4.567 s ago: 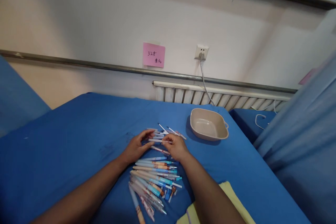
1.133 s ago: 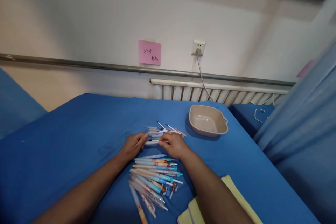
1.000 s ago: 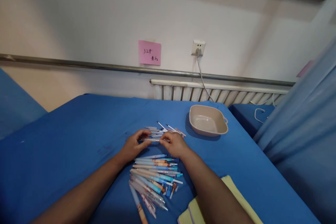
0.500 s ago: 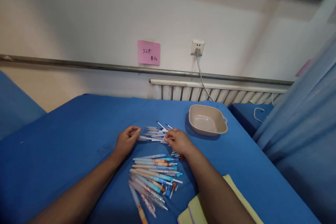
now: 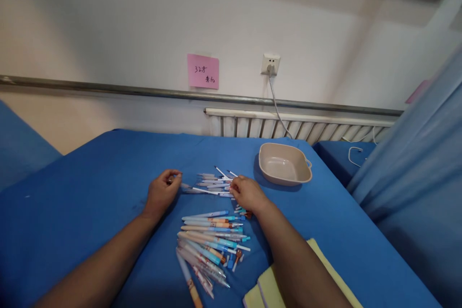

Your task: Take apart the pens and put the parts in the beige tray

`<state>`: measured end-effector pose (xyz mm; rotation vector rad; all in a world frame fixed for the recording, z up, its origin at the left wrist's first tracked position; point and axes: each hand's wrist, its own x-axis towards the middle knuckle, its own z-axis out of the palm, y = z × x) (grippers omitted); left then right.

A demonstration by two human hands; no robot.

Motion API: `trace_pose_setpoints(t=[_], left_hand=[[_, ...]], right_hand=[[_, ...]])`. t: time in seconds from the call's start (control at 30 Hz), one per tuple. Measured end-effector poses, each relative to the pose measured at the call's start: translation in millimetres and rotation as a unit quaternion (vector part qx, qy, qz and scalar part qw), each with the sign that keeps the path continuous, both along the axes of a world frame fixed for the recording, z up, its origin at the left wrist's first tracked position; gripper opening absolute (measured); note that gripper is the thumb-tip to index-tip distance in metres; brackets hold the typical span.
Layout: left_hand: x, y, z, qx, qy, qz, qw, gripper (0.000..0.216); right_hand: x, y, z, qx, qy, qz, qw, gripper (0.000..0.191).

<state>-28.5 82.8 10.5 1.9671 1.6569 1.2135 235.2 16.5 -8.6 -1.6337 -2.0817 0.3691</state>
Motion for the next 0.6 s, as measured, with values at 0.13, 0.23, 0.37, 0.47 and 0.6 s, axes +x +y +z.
trace_pose_setpoints(t=[0.13, 0.23, 0.37, 0.47, 0.6], left_hand=[[-7.5, 7.3, 0.7, -0.007, -0.045, 0.029, 0.999, 0.026], [-2.3, 2.9, -2.2, -0.023, -0.074, -0.018, 0.997, 0.028], [10.3, -9.4, -7.7, -0.101, 0.007, -0.184, 0.978, 0.030], [15.8, -15.7, -11.2, -0.112, 0.101, -0.279, 0.948, 0.026], [16.3, -16.6, -12.7, -0.039, 0.168, -0.309, 0.935, 0.021]], right_hand=[[-5.8, -2.4, 1.9, 0.003, -0.007, 0.015, 1.000, 0.012], [-13.5, -5.4, 3.6, 0.007, -0.017, 0.054, 0.998, 0.012], [-19.8, -8.9, 7.4, 0.003, -0.075, 0.073, 0.994, 0.014], [-20.9, -11.5, 13.2, 0.025, -0.105, 0.027, 0.994, 0.018], [-26.0, -16.5, 21.2, 0.015, -0.057, 0.069, 0.996, 0.023]])
